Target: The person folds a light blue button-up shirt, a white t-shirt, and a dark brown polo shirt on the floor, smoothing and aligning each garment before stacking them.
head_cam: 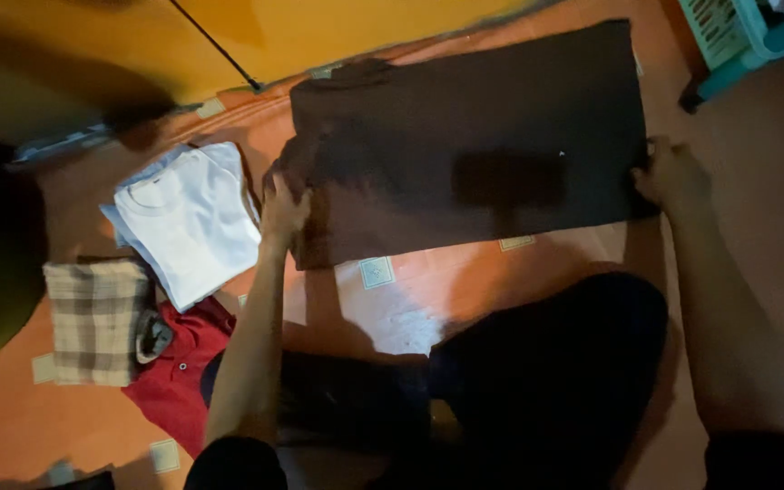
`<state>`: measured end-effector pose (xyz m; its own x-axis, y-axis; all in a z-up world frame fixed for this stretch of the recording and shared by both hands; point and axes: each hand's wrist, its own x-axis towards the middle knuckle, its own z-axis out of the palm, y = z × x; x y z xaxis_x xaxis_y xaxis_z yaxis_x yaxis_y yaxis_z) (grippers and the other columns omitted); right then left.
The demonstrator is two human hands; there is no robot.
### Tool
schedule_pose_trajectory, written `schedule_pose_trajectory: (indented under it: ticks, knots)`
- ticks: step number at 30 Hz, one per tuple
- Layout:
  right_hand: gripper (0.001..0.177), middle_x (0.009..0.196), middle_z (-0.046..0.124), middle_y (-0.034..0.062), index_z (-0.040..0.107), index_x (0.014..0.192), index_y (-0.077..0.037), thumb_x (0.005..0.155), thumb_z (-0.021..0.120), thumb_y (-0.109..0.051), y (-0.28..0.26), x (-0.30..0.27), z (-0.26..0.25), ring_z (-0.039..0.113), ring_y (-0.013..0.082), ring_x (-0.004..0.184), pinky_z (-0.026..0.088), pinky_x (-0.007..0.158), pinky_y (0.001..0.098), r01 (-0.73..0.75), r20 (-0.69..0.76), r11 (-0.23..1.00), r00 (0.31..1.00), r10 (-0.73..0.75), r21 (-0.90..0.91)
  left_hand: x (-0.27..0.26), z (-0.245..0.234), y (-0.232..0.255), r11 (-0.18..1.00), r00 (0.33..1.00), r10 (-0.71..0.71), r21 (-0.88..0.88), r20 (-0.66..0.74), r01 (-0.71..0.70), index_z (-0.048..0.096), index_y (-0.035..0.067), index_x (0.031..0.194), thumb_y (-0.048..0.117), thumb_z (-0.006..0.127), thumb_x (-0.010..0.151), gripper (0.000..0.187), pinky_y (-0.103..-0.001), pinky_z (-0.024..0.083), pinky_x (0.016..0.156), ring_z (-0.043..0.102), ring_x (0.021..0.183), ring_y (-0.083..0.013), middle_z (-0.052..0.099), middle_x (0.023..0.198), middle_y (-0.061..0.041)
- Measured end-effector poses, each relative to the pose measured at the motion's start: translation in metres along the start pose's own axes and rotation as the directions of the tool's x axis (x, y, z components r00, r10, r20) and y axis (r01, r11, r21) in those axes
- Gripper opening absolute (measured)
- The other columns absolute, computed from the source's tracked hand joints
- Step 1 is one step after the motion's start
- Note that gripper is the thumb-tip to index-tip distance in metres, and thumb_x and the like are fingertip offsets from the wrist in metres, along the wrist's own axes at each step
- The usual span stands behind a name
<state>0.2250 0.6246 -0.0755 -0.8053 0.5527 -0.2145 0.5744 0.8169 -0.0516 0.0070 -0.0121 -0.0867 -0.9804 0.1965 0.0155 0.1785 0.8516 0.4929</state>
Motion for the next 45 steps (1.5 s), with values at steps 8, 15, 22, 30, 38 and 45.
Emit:
schedule_pose_trajectory:
  ticks: [8, 15, 22, 30, 38, 45]
  knots:
    - [0.05, 0.12, 0.069, 0.0246, 0.065, 0.131, 0.001, 0.094, 0.079, -0.029, 0.042, -0.019, 0.071, 0.07, 0.04, 0.105, 0.056, 0.089, 0.0512, -0.023, -0.008, 0.988, 1.0, 0.025, 0.156, -0.069, 0.032, -0.015, 0.909, 0.913, -0.394, 0.188, 0.107, 0.371, 0.051, -0.007, 0.131, 0.053, 0.068, 0.095, 0.073, -0.054, 0.049, 0.103, 0.06, 0.12, -0.0508, 0.061, 0.127, -0.036]
    - [0.05, 0.103, 0.074, 0.0254, 0.072, 0.113, 0.006, 0.091, 0.085, -0.037, 0.053, -0.027, 0.074, 0.073, 0.0378, 0.09, 0.058, 0.077, 0.0483, -0.031, -0.099, 0.961, 0.993, 0.06, 0.275, -0.074, 0.034, -0.054, 0.922, 0.902, -0.385, 0.135, 0.195, 0.364, 0.077, 0.0, 0.1, 0.05, 0.076, 0.086, 0.052, -0.048, 0.056, 0.092, 0.072, 0.099, -0.041, 0.075, 0.101, -0.027]
    - [0.041, 0.099, 0.076, 0.0237, 0.075, 0.104, 0.003, 0.092, 0.082, -0.035, 0.043, -0.044, 0.05, 0.073, 0.0363, 0.087, 0.058, 0.076, 0.0493, -0.057, -0.07, 0.965, 0.995, 0.077, 0.255, -0.073, 0.056, -0.127, 0.983, 0.961, -0.15, -0.065, 0.233, 0.17, 0.061, -0.002, 0.099, 0.04, 0.09, 0.078, 0.056, -0.045, 0.056, 0.077, 0.069, 0.087, -0.0329, 0.069, 0.089, -0.02]
    - [0.034, 0.095, 0.074, 0.0225, 0.075, 0.113, -0.002, 0.107, 0.068, -0.034, 0.064, -0.054, 0.032, 0.07, 0.0344, 0.08, 0.055, 0.069, 0.0471, -0.013, -0.008, 0.999, 1.0, 0.013, 0.04, -0.094, 0.011, -0.102, 0.962, 0.917, -0.174, -0.137, 0.359, 0.236, 0.054, 0.006, 0.105, 0.037, 0.083, 0.085, 0.046, -0.041, 0.058, 0.075, 0.072, 0.084, -0.0241, 0.073, 0.091, -0.016]
    - [0.033, 0.107, 0.073, 0.0166, 0.07, 0.124, -0.01, 0.103, 0.063, -0.035, 0.088, -0.049, 0.058, 0.071, 0.0323, 0.089, 0.058, 0.071, 0.0469, -0.107, 0.207, 0.966, 0.966, 0.158, -0.237, -0.101, 0.009, -0.101, 0.981, 0.818, -0.192, 0.095, 0.542, 0.168, 0.064, 0.008, 0.103, 0.045, 0.09, 0.073, 0.055, -0.042, 0.053, 0.086, 0.07, 0.102, -0.0323, 0.073, 0.102, -0.016]
    - [0.032, 0.107, 0.072, 0.019, 0.069, 0.123, -0.004, 0.107, 0.06, -0.03, 0.06, -0.026, 0.071, 0.071, 0.0315, 0.089, 0.057, 0.073, 0.047, -0.156, 0.103, 0.965, 0.978, 0.18, -0.209, -0.097, 0.005, -0.085, 0.949, 0.848, -0.138, 0.313, 0.512, -0.035, 0.066, 0.012, 0.106, 0.037, 0.086, 0.075, 0.044, -0.047, 0.057, 0.087, 0.074, 0.1, -0.0336, 0.077, 0.101, -0.014]
